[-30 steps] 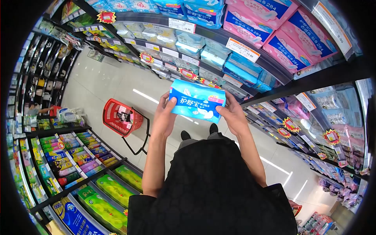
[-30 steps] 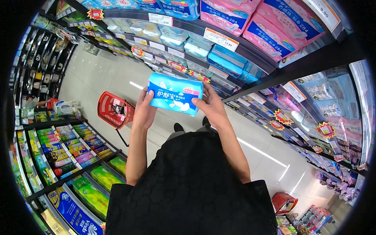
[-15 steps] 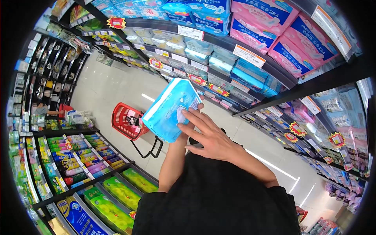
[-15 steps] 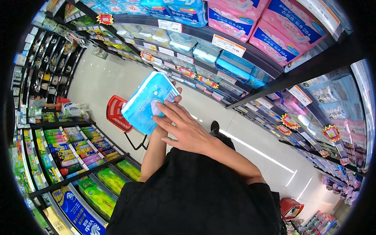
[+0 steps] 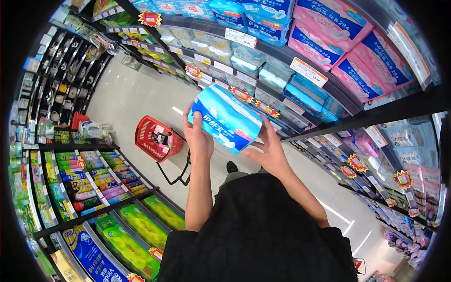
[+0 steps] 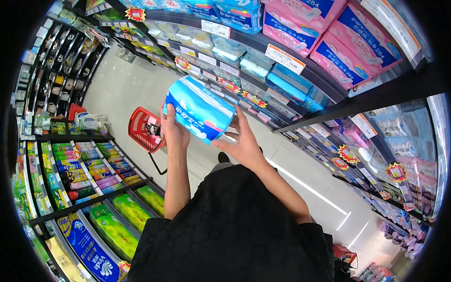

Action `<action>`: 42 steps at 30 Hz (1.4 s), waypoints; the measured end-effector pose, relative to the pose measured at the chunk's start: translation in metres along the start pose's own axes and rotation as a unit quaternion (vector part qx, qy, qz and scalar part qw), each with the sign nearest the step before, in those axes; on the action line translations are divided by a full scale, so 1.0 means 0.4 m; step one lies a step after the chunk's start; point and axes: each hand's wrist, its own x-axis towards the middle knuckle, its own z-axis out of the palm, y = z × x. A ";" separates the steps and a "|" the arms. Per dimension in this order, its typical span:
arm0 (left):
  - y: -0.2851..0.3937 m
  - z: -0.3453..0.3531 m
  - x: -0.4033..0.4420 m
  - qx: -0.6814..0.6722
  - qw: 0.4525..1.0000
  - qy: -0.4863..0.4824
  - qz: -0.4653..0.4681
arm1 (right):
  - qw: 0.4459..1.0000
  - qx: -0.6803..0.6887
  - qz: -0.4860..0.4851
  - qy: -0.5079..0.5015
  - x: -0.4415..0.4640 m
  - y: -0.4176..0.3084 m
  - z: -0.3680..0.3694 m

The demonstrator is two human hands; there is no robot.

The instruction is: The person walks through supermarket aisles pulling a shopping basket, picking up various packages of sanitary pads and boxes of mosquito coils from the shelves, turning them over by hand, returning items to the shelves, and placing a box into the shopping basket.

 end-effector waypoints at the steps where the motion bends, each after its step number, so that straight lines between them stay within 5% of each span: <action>1: 0.009 0.018 -0.013 -0.009 1.000 -0.010 -0.005 | 1.000 0.019 0.007 0.020 0.003 -0.001 0.003; 5: 0.020 0.023 -0.023 -0.011 0.997 -0.066 -0.032 | 0.998 0.044 -0.002 0.035 0.016 0.013 -0.012; 8: 0.039 0.024 -0.027 0.016 0.991 -0.123 -0.055 | 0.993 -0.058 -0.089 0.046 0.019 0.037 -0.040; 11: 0.057 0.031 -0.037 0.045 0.984 -0.125 -0.117 | 0.925 -0.252 -0.271 0.082 0.027 0.052 -0.072; 16: 0.075 0.026 -0.043 0.113 0.983 -0.121 -0.085 | 0.848 -0.372 -0.375 0.042 0.025 0.000 -0.076; 18: 0.083 0.024 -0.046 0.095 0.987 -0.120 -0.044 | 0.918 -0.298 -0.250 0.073 0.012 -0.029 -0.057; 24: 0.019 -0.062 -0.053 0.173 0.974 -0.118 -0.082 | 0.876 -0.382 -0.291 0.043 0.022 0.010 -0.086; 28: 0.001 0.028 -0.044 0.154 0.956 -0.158 -0.195 | 0.915 -0.350 -0.198 0.028 0.015 0.028 -0.141; 32: -0.030 0.082 -0.009 0.263 0.914 -0.248 -0.184 | 0.956 -0.226 0.034 0.186 -0.009 0.051 -0.238; 36: -0.096 0.109 0.019 0.321 0.889 -0.292 -0.146 | 0.969 -0.077 0.016 0.233 -0.009 0.075 -0.316; 37: -0.086 0.133 0.013 0.264 0.898 -0.287 -0.204 | 0.974 -0.032 0.020 0.222 -0.010 0.063 -0.319; 42: -0.180 0.152 -0.027 0.264 0.916 -0.191 -0.235 | 0.945 -0.056 0.063 0.316 -0.047 0.116 -0.363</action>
